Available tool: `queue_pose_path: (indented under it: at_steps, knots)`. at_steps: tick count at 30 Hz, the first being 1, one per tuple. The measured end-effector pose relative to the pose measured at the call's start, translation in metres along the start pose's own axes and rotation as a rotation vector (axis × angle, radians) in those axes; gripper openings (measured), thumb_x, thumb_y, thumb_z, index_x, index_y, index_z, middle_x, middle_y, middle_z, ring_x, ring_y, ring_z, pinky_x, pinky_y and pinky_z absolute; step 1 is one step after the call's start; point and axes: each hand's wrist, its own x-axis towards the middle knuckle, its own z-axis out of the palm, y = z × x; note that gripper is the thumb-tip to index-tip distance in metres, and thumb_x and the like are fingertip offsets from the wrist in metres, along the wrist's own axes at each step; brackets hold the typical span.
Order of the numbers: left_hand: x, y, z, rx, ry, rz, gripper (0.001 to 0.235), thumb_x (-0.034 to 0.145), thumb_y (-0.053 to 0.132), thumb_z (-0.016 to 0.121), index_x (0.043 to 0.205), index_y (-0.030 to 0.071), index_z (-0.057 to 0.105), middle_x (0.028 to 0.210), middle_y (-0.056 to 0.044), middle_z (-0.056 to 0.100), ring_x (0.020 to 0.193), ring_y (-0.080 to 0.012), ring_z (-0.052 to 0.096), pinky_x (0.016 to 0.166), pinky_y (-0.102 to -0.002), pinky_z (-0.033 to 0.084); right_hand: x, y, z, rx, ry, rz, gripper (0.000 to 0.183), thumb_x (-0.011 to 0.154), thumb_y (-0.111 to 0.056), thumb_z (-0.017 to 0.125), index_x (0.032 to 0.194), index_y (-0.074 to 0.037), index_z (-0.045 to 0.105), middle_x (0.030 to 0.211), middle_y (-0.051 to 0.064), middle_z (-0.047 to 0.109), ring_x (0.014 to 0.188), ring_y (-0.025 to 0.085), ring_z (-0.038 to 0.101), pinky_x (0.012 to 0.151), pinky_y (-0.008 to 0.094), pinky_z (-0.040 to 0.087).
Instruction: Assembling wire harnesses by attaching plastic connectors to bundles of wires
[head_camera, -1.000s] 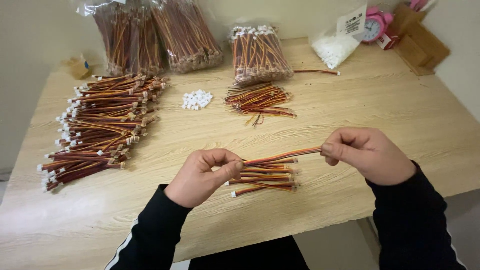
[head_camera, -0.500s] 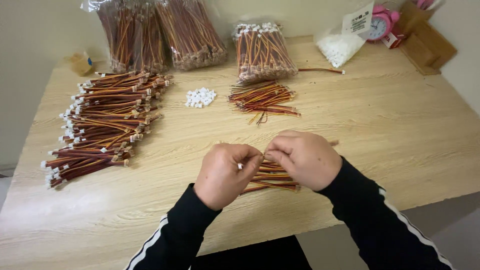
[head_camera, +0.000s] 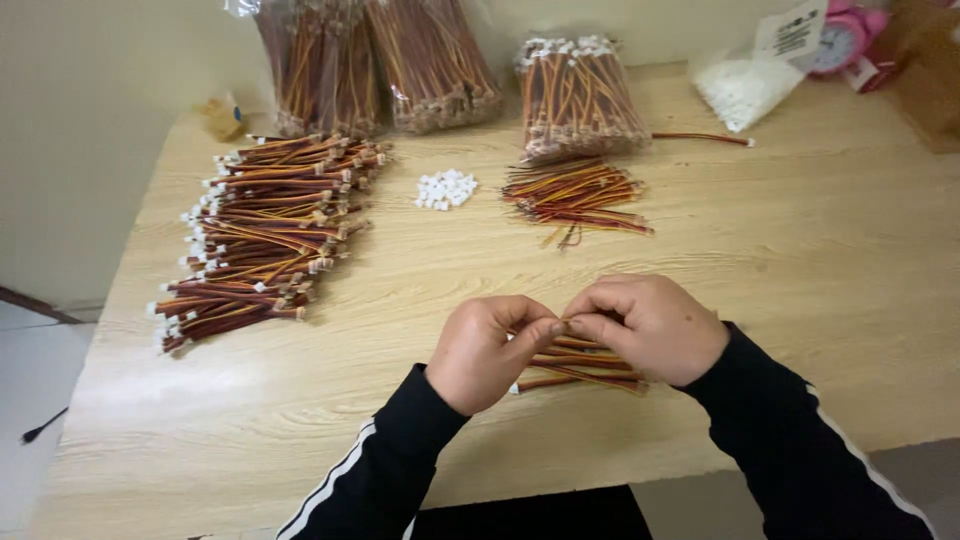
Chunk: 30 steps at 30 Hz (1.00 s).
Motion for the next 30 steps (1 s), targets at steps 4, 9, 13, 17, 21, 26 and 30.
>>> queue_pose_path:
  at_steps: [4,9,13,17,21,26,30]
  knots:
    - [0.007,-0.017,0.003,-0.082,-0.057,-0.040,0.015,0.088,0.021,0.064,0.090,0.010,0.074,0.072,-0.007,0.074,0.074,-0.0208,0.071,0.070,-0.034,0.054,0.007,0.010,0.003,-0.001,0.009,0.068,0.011,0.085,-0.021,0.067,0.085,-0.014,0.075,0.073,0.008,0.071,0.079,0.025,0.071,0.074,0.036,0.054]
    - [0.026,-0.019,-0.001,0.085,-0.039,-0.034,0.013,0.087,0.023,0.064,0.088,0.014,0.074,0.073,-0.006,0.073,0.079,-0.0271,0.072,0.068,-0.035,0.055,0.018,0.017,0.007,0.025,0.000,0.159,0.011,0.085,-0.020,0.066,0.084,-0.013,0.075,0.071,0.008,0.071,0.077,0.024,0.071,0.073,0.034,0.054]
    - [0.051,-0.028,0.000,0.160,-0.082,0.033,0.013,0.087,0.021,0.064,0.086,0.014,0.074,0.071,-0.007,0.073,0.076,-0.0283,0.073,0.068,-0.037,0.055,0.030,0.039,0.011,0.101,0.020,0.249,0.014,0.087,-0.018,0.064,0.082,-0.010,0.074,0.064,0.009,0.068,0.068,0.022,0.067,0.069,0.034,0.054]
    - [0.107,-0.065,-0.019,0.483,-0.092,-0.126,0.028,0.089,0.034,0.060,0.114,0.023,0.068,0.107,-0.007,0.072,0.100,-0.0340,0.067,0.085,-0.051,0.052,0.034,0.064,0.011,0.118,0.113,0.362,0.012,0.085,-0.018,0.067,0.079,-0.011,0.076,0.057,0.008,0.065,0.061,0.020,0.064,0.063,0.031,0.052]
    - [0.177,-0.148,-0.045,0.883,0.132,0.165,0.034,0.088,0.030,0.067,0.120,0.020,0.066,0.118,-0.008,0.065,0.108,-0.0302,0.065,0.089,-0.045,0.053,0.035,0.083,0.015,0.189,0.177,0.406,0.012,0.084,-0.018,0.068,0.081,-0.010,0.076,0.054,0.009,0.064,0.059,0.018,0.062,0.062,0.030,0.053]
    - [0.201,-0.179,-0.046,0.898,-0.041,0.017,0.047,0.094,0.047,0.043,0.130,0.020,0.054,0.145,-0.005,0.045,0.135,-0.0350,0.036,0.106,-0.057,0.025,0.031,0.106,0.021,0.280,0.166,0.379,0.019,0.087,-0.026,0.066,0.075,-0.013,0.072,0.055,-0.003,0.059,0.050,0.008,0.049,0.052,0.024,0.041]
    - [0.193,-0.191,-0.040,0.873,0.115,0.301,0.028,0.089,0.029,0.057,0.109,0.013,0.068,0.122,-0.008,0.064,0.112,-0.0325,0.056,0.095,-0.047,0.041,0.030,0.103,0.016,0.309,0.122,0.369,0.021,0.088,-0.026,0.066,0.075,-0.012,0.072,0.059,-0.004,0.058,0.053,0.007,0.054,0.056,0.023,0.044]
